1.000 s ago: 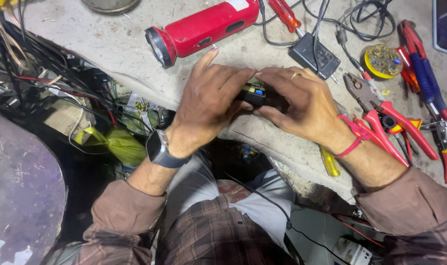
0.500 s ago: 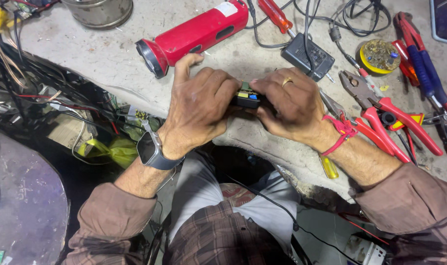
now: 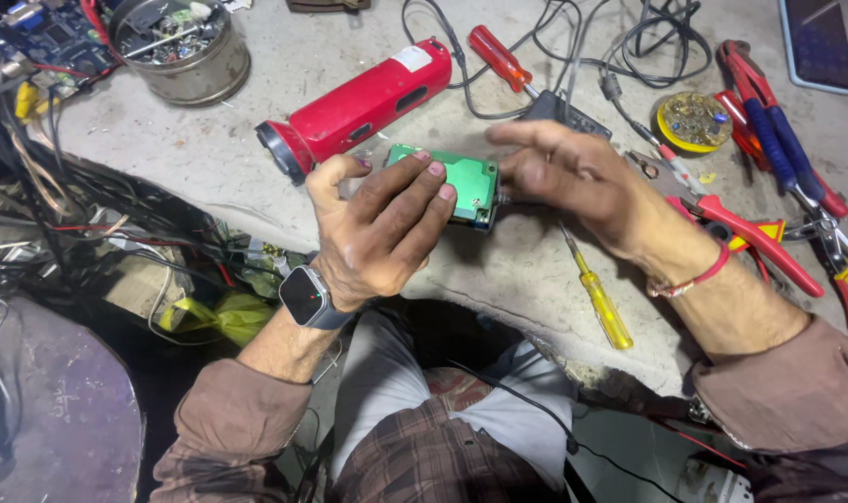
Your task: The person disassembles a black power adapter using pliers and a screwdriver, removes the internal transformer and circuit board, and manipulates the components on a cluttered workbench.
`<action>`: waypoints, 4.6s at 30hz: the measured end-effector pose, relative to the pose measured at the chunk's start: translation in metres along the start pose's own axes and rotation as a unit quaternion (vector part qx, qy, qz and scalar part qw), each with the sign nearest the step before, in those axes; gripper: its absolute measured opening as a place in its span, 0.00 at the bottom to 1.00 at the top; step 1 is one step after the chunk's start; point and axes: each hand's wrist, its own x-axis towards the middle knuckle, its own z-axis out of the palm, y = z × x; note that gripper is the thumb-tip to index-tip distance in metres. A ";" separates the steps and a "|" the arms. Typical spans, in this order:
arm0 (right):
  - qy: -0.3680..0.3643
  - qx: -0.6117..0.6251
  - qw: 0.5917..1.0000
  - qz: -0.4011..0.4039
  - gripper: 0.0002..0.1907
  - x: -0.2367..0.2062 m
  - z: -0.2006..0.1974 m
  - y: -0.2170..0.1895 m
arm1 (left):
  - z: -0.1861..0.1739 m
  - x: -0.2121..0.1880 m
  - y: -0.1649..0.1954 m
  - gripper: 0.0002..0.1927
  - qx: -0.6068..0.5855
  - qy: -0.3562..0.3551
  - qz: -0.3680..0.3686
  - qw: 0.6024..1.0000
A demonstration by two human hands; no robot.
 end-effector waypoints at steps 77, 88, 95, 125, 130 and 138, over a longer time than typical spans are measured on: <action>0.067 -0.653 0.703 0.275 0.28 -0.037 0.016 -0.048 | 0.100 0.015 -0.014 0.28 -0.589 -0.109 -0.386 0.702; 0.267 -0.457 0.848 -0.032 0.08 -0.081 0.020 -0.016 | 0.088 0.016 -0.013 0.26 -0.698 -0.096 -0.294 0.646; 0.220 -0.365 0.904 0.029 0.13 -0.052 0.019 0.007 | 0.083 0.020 -0.014 0.26 -0.673 -0.137 -0.324 0.651; 0.048 -0.399 0.911 0.092 0.15 -0.016 0.009 -0.027 | 0.094 0.017 -0.013 0.29 -0.695 -0.110 -0.297 0.646; 0.010 -0.441 0.895 0.063 0.15 -0.011 0.002 -0.029 | 0.094 0.018 -0.013 0.29 -0.698 -0.103 -0.294 0.645; -0.038 -0.470 0.880 0.056 0.15 -0.003 -0.012 -0.030 | 0.094 0.022 -0.016 0.28 -0.614 -0.086 -0.265 0.738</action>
